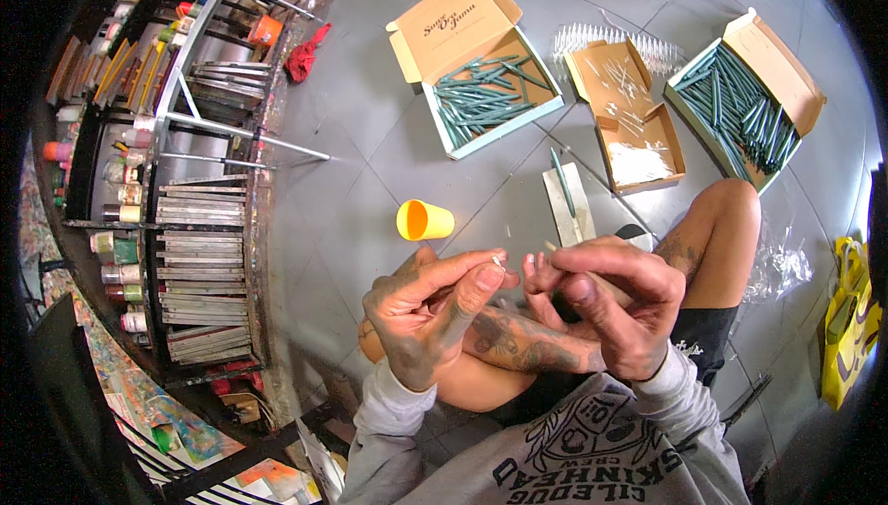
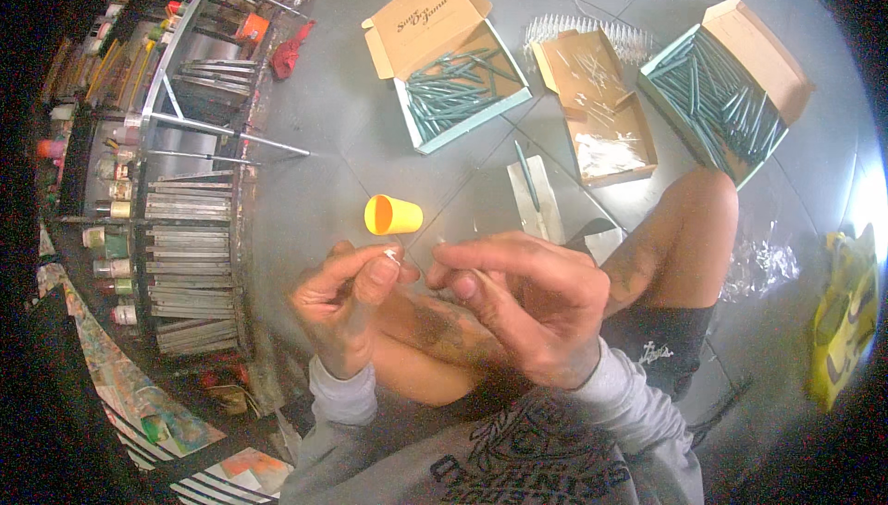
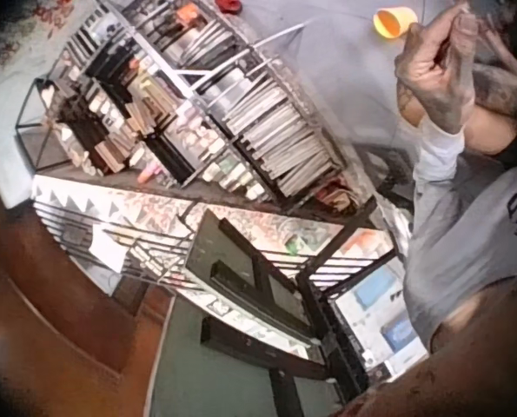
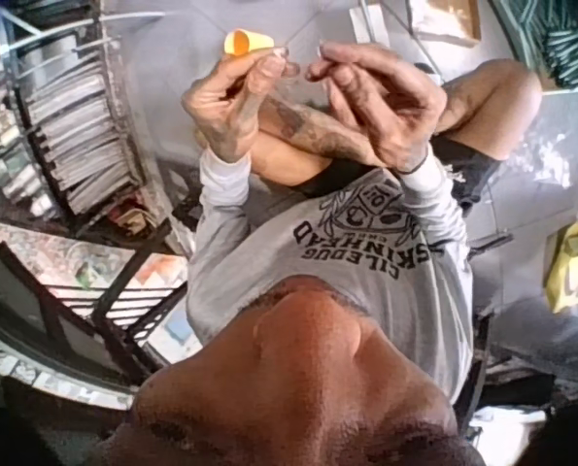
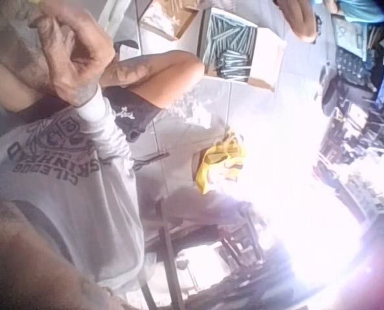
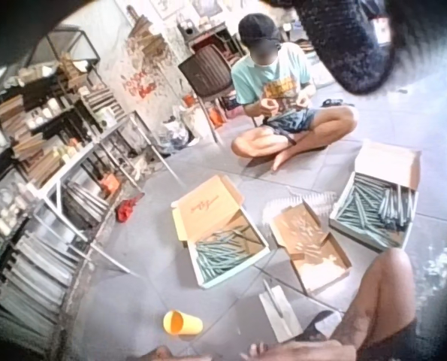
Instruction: The person assembles tattoo needles by hand while sitting on the floor, inserting metal needles into plastic tubes and fitting them into clear housings taken from several open boxes.
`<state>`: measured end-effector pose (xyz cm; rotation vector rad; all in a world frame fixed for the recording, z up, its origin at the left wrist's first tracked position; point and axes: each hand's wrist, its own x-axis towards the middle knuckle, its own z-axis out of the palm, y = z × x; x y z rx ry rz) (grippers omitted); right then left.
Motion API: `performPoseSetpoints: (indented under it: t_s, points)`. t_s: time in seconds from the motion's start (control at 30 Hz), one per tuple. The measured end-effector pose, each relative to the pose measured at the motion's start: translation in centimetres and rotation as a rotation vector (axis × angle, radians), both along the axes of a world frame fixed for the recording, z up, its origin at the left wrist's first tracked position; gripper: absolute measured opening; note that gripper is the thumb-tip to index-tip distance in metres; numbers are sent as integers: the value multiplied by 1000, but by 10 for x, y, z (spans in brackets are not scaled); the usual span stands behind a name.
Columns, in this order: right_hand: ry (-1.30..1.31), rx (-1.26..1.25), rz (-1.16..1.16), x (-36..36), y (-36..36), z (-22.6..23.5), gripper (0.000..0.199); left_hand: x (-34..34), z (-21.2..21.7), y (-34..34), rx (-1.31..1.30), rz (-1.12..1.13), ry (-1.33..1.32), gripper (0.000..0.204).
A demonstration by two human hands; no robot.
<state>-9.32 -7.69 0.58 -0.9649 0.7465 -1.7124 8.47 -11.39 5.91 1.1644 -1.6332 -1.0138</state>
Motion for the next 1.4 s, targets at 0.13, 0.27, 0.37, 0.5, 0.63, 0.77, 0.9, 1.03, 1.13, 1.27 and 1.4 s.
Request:
performPoseSetpoints:
  t_s: [0.13, 0.27, 0.37, 0.5, 0.63, 0.77, 0.9, 1.03, 1.13, 1.27, 1.4]
  points:
    - [73, -38, -137, 5, -1, 7, 20, -6, 8, 5, 29, 49, 82, 18]
    - [65, -68, -172, 10, -2, 10, 22, -4, 13, 6, -20, 42, 10, 19]
    - [7, -190, -197, 20, -8, 6, 22, -6, 15, 7, -60, 56, -10, 19]
    - [25, -171, -181, 24, -8, 5, 21, -6, 16, 7, -90, 66, -22, 19]
    - [17, -112, -147, 24, -5, 7, 19, -6, 14, 7, -82, 86, 6, 20]
    - [19, -103, -162, 26, -7, 6, 19, -4, 12, 7, -96, 86, -1, 19]
    - [28, -83, -165, 25, -6, 7, 19, -2, 12, 7, -110, 81, -40, 19]
    - [14, -57, -162, 26, -5, 9, 18, -6, 13, 7, -111, 87, -28, 19]
    - [10, -50, -159, 27, -5, 10, 17, -6, 14, 7, -113, 91, -23, 18]
    - [-25, -31, -154, 29, -4, 12, 17, -4, 13, 7, -126, 86, -21, 19]
    - [-12, -28, -163, 29, -3, 12, 17, -3, 12, 7, -138, 81, -2, 20]
